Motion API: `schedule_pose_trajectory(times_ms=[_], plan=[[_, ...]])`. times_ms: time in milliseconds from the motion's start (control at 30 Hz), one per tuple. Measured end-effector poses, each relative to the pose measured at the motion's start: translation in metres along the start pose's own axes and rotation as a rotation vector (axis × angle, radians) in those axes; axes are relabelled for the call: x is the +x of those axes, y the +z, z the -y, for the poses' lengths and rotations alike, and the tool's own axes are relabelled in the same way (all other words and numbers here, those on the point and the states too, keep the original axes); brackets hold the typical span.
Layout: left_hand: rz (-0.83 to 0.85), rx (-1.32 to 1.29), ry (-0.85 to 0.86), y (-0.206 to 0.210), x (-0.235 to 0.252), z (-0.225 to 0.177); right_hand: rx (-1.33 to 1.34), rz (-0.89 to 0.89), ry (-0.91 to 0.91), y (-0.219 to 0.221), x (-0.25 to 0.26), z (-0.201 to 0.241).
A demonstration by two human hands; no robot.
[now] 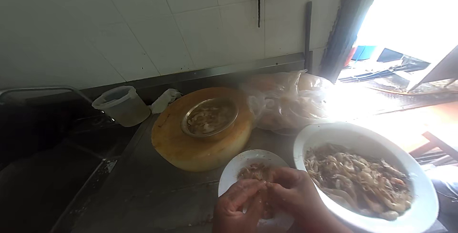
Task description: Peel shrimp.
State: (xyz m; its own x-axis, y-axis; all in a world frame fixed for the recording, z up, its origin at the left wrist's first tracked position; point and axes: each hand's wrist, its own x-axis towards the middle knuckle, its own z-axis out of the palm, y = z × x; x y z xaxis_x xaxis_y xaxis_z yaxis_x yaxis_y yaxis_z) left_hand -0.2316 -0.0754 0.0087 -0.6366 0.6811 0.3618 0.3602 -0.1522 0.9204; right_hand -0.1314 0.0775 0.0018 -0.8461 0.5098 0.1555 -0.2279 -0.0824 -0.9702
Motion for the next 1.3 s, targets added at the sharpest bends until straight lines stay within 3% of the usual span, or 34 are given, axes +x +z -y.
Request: schedule_pose_trajectory(times_ms=[133, 233, 300, 367, 467, 533, 800, 900, 967, 1067, 1133, 1300], plan=[[-0.06, -0.545, -0.513, 0.0, 0.001, -0.01, -0.001, 0.023, -0.068, 0.0, 0.0, -0.001], [-0.042, -0.815, -0.679, -0.003, 0.003, -0.008, 0.028, 0.032, -0.046, -0.001, -0.001, -0.002], [-0.054, -0.856, -0.69, -0.005, 0.004, -0.007, 0.057, 0.025, -0.019, -0.003, -0.003, -0.003], [-0.092, -0.712, -0.606, -0.005, 0.002, -0.008, 0.087, 0.026, 0.023, -0.004, -0.004, -0.003], [-0.11, -0.147, -0.181, -0.005, -0.004, -0.004, 0.091, 0.024, 0.124, -0.004, -0.005, 0.001], [-0.044, 0.02, -0.072, -0.005, -0.005, -0.005, 0.083, 0.029, 0.171, -0.003, -0.005, 0.003], [0.106, -0.226, -0.407, -0.011, 0.0, -0.006, 0.051, 0.143, 0.115, 0.002, -0.009, 0.001], [0.027, -0.509, -0.606, -0.015, 0.004, -0.012, 0.091, 0.163, 0.085, -0.005, -0.01, -0.001], [-0.05, -0.609, -0.668, -0.019, 0.007, -0.014, -0.021, 0.127, -0.013, -0.009, -0.009, 0.0], [-0.09, -0.594, -0.672, -0.02, 0.009, -0.014, -0.488, 0.067, -0.307, -0.007, -0.009, -0.001], [-0.094, -0.517, -0.645, -0.016, 0.009, -0.015, -0.735, 0.03, -0.397, 0.002, -0.01, 0.004], [-0.053, -0.407, -0.562, -0.009, 0.006, -0.013, -0.851, -0.027, -0.479, 0.011, -0.007, 0.003]])
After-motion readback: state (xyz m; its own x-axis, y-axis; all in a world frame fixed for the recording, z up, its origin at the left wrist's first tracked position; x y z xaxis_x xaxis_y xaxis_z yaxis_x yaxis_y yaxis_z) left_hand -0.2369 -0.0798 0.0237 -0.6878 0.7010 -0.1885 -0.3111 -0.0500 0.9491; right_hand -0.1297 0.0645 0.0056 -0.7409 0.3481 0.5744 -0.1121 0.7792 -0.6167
